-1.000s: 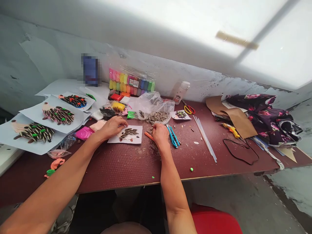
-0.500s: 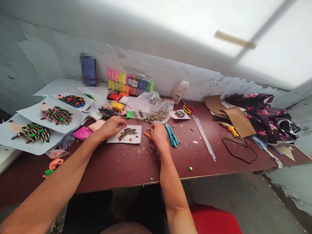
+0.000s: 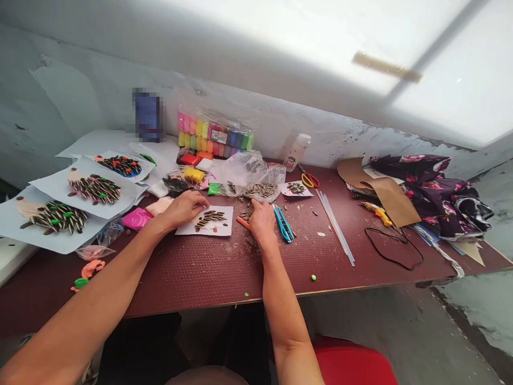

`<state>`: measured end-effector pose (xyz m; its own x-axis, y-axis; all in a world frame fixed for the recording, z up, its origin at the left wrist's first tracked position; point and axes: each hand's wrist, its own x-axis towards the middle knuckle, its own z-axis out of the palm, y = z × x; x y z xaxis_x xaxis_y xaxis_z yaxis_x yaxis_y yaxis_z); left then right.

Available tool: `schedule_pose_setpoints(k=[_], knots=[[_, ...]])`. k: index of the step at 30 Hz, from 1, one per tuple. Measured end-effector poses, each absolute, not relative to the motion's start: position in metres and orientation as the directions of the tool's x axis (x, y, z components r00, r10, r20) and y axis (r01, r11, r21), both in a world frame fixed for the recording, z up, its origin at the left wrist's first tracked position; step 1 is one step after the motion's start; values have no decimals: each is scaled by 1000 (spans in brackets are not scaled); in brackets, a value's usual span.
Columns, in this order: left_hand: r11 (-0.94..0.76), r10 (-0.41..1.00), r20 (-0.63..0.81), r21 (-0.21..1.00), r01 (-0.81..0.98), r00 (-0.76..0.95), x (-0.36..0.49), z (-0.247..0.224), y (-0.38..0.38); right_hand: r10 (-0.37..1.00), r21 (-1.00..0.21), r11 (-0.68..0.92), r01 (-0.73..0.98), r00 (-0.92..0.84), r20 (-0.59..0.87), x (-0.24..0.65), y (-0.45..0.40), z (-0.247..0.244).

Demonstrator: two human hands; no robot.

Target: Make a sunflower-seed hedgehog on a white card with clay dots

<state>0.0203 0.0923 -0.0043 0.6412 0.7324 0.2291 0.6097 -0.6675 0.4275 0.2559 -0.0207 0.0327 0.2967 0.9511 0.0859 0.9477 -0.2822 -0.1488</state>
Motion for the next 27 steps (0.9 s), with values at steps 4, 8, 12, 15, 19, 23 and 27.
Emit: schedule_pose_setpoints(k=[4, 8, 12, 15, 19, 23, 27], knots=[[-670, 731, 226, 415, 616, 644, 21, -5, 93, 953, -157, -271, 950, 288, 99, 256, -21, 29], [-668, 733, 233, 420, 614, 639, 21, -7, 94, 955, -177, -254, 951, 275, 106, 256, -19, 26], [-677, 726, 242, 419, 605, 644, 21, -9, 95, 966, -227, -215, 950, 240, 92, 257, -15, 28], [-679, 723, 241, 421, 602, 647, 21, -9, 95, 950, -197, -288, 937, 305, 61, 256, -14, 33], [-680, 724, 255, 418, 602, 641, 21, -9, 95, 937, -143, -343, 928, 349, 18, 253, -16, 39], [-683, 723, 260, 407, 606, 640, 21, -10, 95, 936, -120, -345, 931, 351, 24, 254, -17, 43], [-680, 726, 259, 404, 611, 637, 21, -9, 94, 930, -130, -359, 924, 365, 27, 257, -18, 44]])
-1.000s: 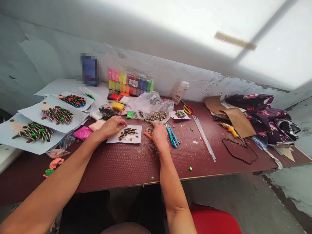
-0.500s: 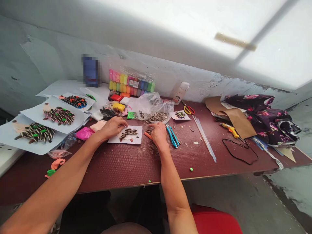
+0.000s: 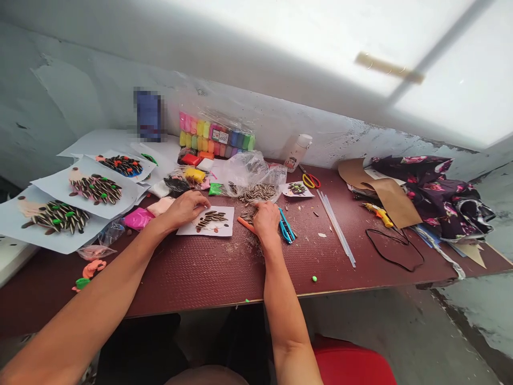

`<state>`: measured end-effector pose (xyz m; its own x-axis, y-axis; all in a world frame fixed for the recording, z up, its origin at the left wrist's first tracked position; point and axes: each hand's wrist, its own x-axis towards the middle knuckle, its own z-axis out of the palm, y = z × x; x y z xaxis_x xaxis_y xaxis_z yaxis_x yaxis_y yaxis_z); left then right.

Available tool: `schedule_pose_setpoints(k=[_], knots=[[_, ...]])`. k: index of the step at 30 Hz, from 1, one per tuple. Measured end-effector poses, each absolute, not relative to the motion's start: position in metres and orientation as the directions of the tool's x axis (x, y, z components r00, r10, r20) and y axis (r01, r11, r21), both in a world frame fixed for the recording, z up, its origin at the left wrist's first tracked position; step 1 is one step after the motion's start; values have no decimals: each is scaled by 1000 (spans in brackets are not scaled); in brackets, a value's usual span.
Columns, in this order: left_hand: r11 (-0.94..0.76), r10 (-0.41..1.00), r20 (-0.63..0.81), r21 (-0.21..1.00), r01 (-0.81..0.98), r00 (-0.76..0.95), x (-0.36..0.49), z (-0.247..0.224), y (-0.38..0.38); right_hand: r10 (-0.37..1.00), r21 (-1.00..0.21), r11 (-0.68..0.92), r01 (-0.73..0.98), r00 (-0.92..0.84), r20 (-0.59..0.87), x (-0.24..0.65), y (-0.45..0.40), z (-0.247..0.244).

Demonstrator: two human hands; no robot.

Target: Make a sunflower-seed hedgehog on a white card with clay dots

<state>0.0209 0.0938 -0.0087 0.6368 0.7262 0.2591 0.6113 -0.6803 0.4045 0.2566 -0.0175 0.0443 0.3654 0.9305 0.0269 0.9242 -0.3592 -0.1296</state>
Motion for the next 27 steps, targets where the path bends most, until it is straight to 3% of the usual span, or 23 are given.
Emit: schedule_pose_setpoints(k=[7, 21, 24, 27], knots=[[-673, 730, 222, 402, 621, 647, 20, -2, 91, 938, -210, -346, 915, 342, -54, 255, -20, 50], [-655, 742, 218, 437, 616, 634, 20, -2, 91, 921, -212, -390, 896, 374, -109, 269, -20, 51], [-660, 739, 231, 439, 610, 633, 20, -4, 92, 937, -264, -348, 899, 331, -108, 265, -19, 49], [-666, 735, 240, 429, 610, 634, 20, -4, 92, 955, -397, -290, 871, 287, -69, 261, -18, 46]])
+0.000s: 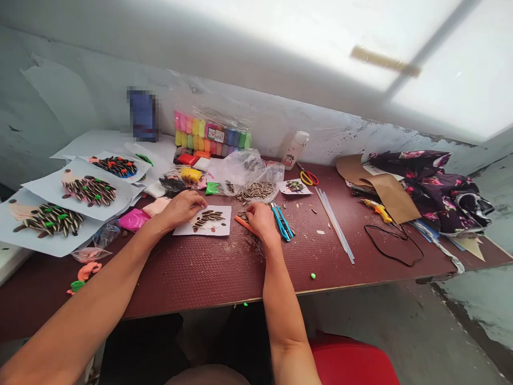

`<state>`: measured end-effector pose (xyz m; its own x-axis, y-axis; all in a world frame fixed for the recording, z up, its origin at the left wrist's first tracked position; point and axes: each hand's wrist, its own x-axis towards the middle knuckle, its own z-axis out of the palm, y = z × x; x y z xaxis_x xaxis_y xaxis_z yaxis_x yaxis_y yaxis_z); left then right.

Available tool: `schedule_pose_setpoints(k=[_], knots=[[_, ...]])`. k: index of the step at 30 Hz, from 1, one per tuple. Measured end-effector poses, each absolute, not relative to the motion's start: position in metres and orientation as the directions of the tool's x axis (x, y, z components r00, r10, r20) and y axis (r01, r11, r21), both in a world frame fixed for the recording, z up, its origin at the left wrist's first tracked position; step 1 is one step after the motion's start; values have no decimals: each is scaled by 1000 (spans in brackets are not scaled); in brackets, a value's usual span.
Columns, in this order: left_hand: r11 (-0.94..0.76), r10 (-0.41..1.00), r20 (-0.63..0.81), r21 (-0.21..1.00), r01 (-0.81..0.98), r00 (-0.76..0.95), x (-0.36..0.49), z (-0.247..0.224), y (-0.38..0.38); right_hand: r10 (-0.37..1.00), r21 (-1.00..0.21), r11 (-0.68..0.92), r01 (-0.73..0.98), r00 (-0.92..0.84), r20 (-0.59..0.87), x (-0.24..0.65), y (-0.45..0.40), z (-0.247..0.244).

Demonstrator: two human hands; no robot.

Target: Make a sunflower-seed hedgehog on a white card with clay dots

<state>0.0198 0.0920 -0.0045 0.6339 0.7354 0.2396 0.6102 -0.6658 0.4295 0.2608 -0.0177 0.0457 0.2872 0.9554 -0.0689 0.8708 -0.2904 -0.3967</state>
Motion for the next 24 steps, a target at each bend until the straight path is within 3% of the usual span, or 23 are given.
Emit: schedule_pose_setpoints(k=[3, 5, 9, 13, 18, 24], knots=[[-666, 736, 236, 419, 617, 634, 20, -4, 92, 951, -510, -257, 821, 309, 17, 264, -18, 43], [-666, 736, 233, 419, 617, 636, 20, -4, 92, 945, -494, -273, 826, 326, 24, 271, -20, 44], [-669, 733, 243, 424, 610, 635, 20, -4, 92, 952, -483, -306, 820, 281, -125, 287, -25, 48], [-669, 734, 250, 424, 610, 631, 20, -7, 93, 961, -528, -276, 803, 219, -169, 288, -26, 50], [-668, 735, 245, 422, 613, 633, 20, -7, 93, 974, -466, -226, 856, 195, -115, 274, -22, 47], [-663, 740, 233, 415, 623, 631, 21, -4, 91, 955, -437, -261, 861, 295, 11, 264, -18, 45]])
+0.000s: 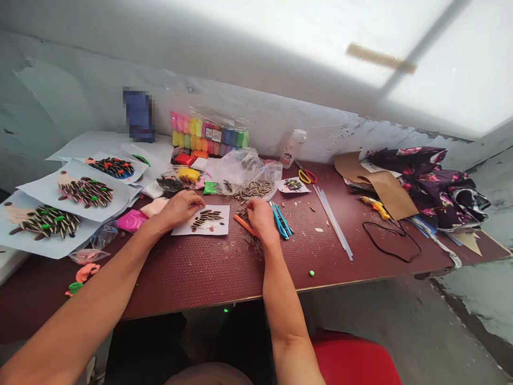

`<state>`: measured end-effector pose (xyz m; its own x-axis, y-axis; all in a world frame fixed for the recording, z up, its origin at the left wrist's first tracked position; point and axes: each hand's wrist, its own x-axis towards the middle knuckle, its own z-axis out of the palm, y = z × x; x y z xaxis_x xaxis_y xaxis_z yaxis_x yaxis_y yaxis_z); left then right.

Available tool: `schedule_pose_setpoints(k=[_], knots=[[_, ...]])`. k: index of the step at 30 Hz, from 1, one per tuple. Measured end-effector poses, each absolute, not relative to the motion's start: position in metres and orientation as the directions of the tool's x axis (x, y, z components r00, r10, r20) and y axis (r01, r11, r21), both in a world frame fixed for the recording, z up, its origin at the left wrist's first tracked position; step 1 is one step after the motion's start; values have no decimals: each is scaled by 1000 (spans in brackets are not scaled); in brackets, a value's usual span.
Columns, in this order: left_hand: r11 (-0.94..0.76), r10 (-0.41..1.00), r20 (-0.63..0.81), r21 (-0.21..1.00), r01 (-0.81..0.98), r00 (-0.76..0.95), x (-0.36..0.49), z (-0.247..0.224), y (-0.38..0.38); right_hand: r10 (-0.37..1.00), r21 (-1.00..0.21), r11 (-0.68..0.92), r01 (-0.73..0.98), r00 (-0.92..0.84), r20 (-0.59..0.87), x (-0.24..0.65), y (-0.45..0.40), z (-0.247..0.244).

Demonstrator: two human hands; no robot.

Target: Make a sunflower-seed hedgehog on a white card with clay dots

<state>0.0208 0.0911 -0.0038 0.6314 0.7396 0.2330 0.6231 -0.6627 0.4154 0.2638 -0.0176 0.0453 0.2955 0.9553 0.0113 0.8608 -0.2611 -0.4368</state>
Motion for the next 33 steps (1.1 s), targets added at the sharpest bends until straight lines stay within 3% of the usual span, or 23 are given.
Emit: schedule_pose_setpoints(k=[6, 12, 17, 25, 30, 33], knots=[[-670, 733, 237, 407, 620, 637, 21, -5, 92, 937, -586, -265, 766, 348, 31, 274, -18, 48], [-672, 733, 225, 391, 629, 642, 21, -3, 91, 966, -493, -259, 830, 232, -117, 282, -24, 51], [-670, 735, 222, 387, 634, 641, 21, -1, 90, 975, -454, -214, 865, 160, -153, 279, -23, 50], [-658, 744, 218, 402, 637, 632, 22, -2, 89, 975, -489, -190, 851, 103, -199, 282, -22, 48], [-668, 737, 232, 400, 628, 635, 22, -4, 90, 983, -416, -176, 892, 133, -129, 280, -22, 49], [-676, 731, 244, 392, 625, 638, 21, -4, 91, 980, -436, -189, 880, 200, -22, 281, -21, 46]])
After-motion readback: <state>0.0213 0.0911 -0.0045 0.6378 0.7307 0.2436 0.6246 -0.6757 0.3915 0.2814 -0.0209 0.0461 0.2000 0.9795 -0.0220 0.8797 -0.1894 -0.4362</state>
